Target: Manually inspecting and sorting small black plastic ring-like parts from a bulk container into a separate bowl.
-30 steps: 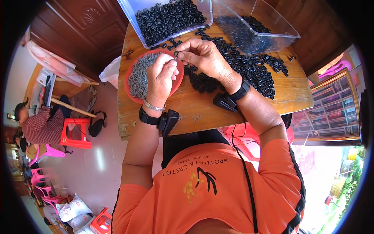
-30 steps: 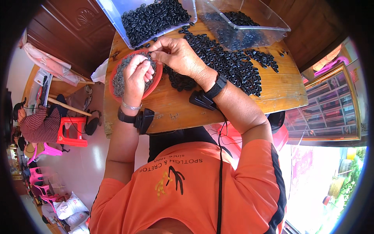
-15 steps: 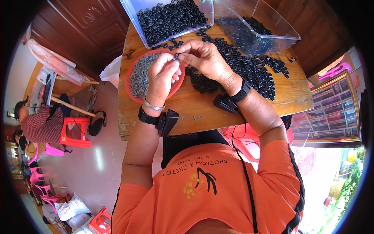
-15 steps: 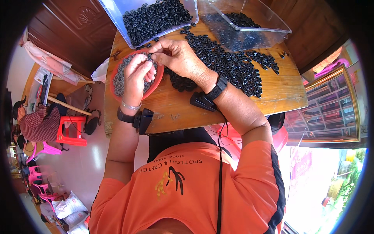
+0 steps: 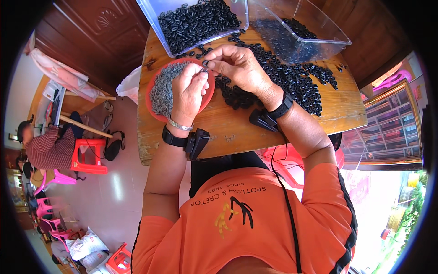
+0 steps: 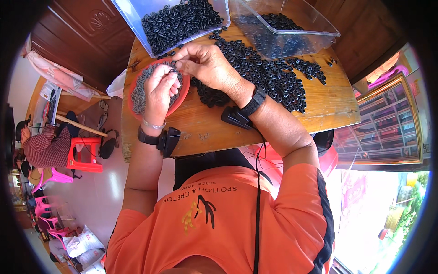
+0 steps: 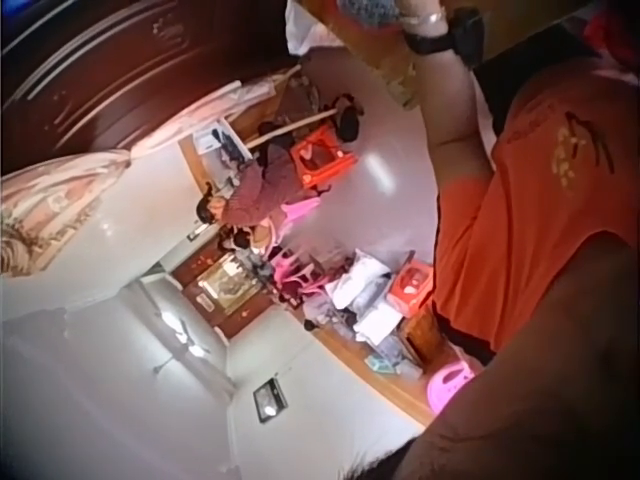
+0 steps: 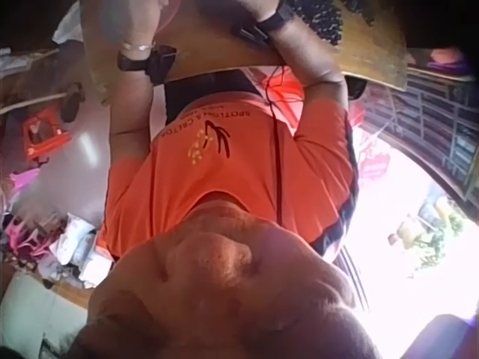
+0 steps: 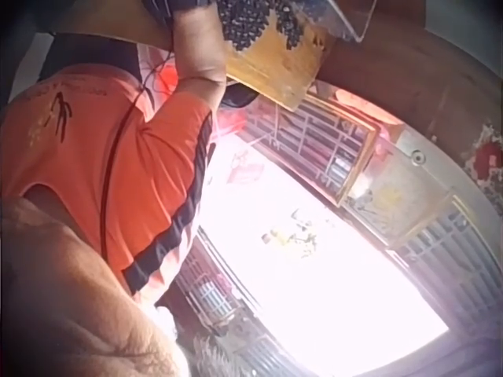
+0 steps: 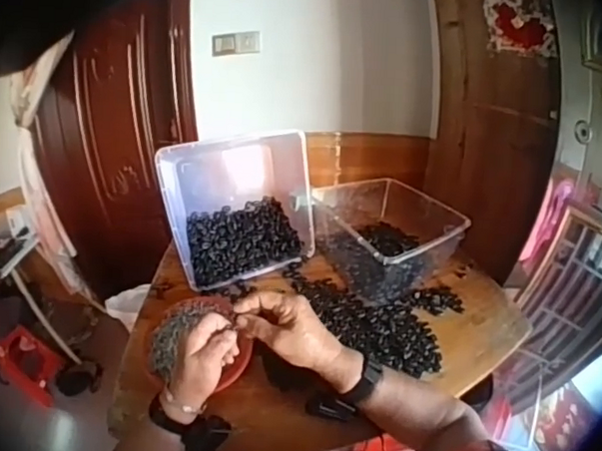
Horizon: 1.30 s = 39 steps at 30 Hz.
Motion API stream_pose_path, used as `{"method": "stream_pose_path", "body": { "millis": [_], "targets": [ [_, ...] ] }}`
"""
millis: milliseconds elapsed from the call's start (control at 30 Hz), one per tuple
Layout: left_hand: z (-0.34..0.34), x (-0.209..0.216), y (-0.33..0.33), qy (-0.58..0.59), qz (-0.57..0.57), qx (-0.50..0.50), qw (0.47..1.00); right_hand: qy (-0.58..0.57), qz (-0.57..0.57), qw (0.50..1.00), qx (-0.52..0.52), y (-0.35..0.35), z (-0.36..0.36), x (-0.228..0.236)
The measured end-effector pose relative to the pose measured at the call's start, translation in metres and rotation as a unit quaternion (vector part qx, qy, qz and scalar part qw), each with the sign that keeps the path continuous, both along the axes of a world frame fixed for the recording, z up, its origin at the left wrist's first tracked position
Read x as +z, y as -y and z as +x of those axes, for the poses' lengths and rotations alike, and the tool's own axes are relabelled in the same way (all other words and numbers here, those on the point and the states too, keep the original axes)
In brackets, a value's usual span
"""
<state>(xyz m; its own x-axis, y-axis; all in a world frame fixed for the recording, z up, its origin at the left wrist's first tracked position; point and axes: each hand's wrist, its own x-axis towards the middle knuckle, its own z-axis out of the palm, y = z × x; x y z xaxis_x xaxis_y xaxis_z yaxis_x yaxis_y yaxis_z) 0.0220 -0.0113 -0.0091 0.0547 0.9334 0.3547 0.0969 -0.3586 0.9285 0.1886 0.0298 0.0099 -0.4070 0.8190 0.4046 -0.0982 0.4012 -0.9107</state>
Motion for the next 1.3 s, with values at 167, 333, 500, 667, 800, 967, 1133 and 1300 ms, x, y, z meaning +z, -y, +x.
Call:
{"method": "stream_pose_path", "body": {
  "millis": [167,333,500,667,800,967,1133,1300],
  "targets": [
    [-0.001,0.000,0.000,-0.009,-0.003,0.008,1.000,0.055,0.052,0.997,-0.002,0.006,-0.001,0.005],
    [0.000,0.000,0.000,0.021,-0.010,0.008,1.000,0.045,0.058,0.997,-0.006,0.004,-0.004,-0.001],
    [0.001,-0.002,0.000,0.018,-0.014,0.014,1.000,0.047,0.052,0.997,-0.023,0.004,-0.004,-0.003],
    [0.002,0.001,0.001,0.055,-0.033,0.011,0.998,0.074,0.111,0.988,-0.082,0.005,-0.006,-0.003],
    [0.001,0.002,0.001,0.078,-0.068,-0.013,0.995,0.096,0.105,0.986,-0.092,0.006,-0.005,-0.002],
    [0.002,0.000,0.002,0.078,-0.042,-0.006,0.996,0.101,0.094,0.987,-0.081,0.005,-0.004,-0.002],
    [0.001,0.000,0.001,0.095,-0.053,-0.004,0.994,0.122,0.154,0.976,-0.089,0.005,-0.006,-0.004],
    [0.000,0.002,0.000,0.144,-0.116,-0.004,0.983,0.185,0.251,0.943,-0.117,0.011,-0.007,-0.001]
  ]
}}
